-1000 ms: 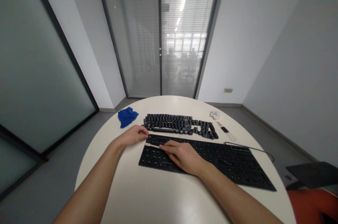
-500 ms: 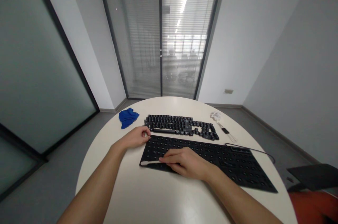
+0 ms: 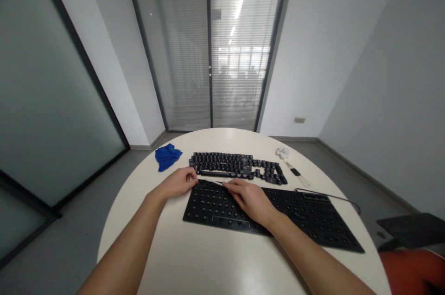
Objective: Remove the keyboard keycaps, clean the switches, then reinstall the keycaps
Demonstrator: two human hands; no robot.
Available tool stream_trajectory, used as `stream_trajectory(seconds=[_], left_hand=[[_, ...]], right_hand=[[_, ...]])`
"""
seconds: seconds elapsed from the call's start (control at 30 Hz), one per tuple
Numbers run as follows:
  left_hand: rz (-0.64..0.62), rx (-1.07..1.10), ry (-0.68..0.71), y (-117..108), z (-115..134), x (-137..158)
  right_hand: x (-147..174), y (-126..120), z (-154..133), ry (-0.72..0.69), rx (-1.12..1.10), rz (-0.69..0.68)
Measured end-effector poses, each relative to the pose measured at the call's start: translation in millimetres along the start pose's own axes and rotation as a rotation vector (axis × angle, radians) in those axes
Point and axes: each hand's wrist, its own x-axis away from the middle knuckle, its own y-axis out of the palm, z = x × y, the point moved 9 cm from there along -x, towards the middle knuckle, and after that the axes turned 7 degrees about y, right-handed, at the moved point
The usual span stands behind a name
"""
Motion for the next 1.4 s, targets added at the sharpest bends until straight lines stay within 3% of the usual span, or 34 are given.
stream_trajectory(seconds=[0.13,0.4,0.7,0.93,1.2,1.4], left_hand=[[-0.001,0.004,0.002,2.0,-1.9,-0.5],[0.019,0.028,-0.006,3.8,-7.9,-2.0],[0.021,0.034,0.011,4.8,-6.0,-1.8],[0.026,0.045,0.016,4.2,-1.3,-2.0],[0.030,0.043,0.024,4.9,-1.5,-1.4],[0.035,0.044,0.044,4.1,1.1,-2.1]], right_hand=[[1.1,1.9,-4.3,-0.013,0.003,-0.014],[11.8,4.4,-29.4,-0.202,-0.067,-0.159],[3.0,-10.5,4.7,-0.062,-0.031,-0.012],[7.7,-10.0,-7.4,-0.128,-0.063,-0.062],[2.8,-5.6,7.2,-0.069,-0.040,0.010],[3.4,-2.0,-9.5,-0.124,-0.039,0.033]])
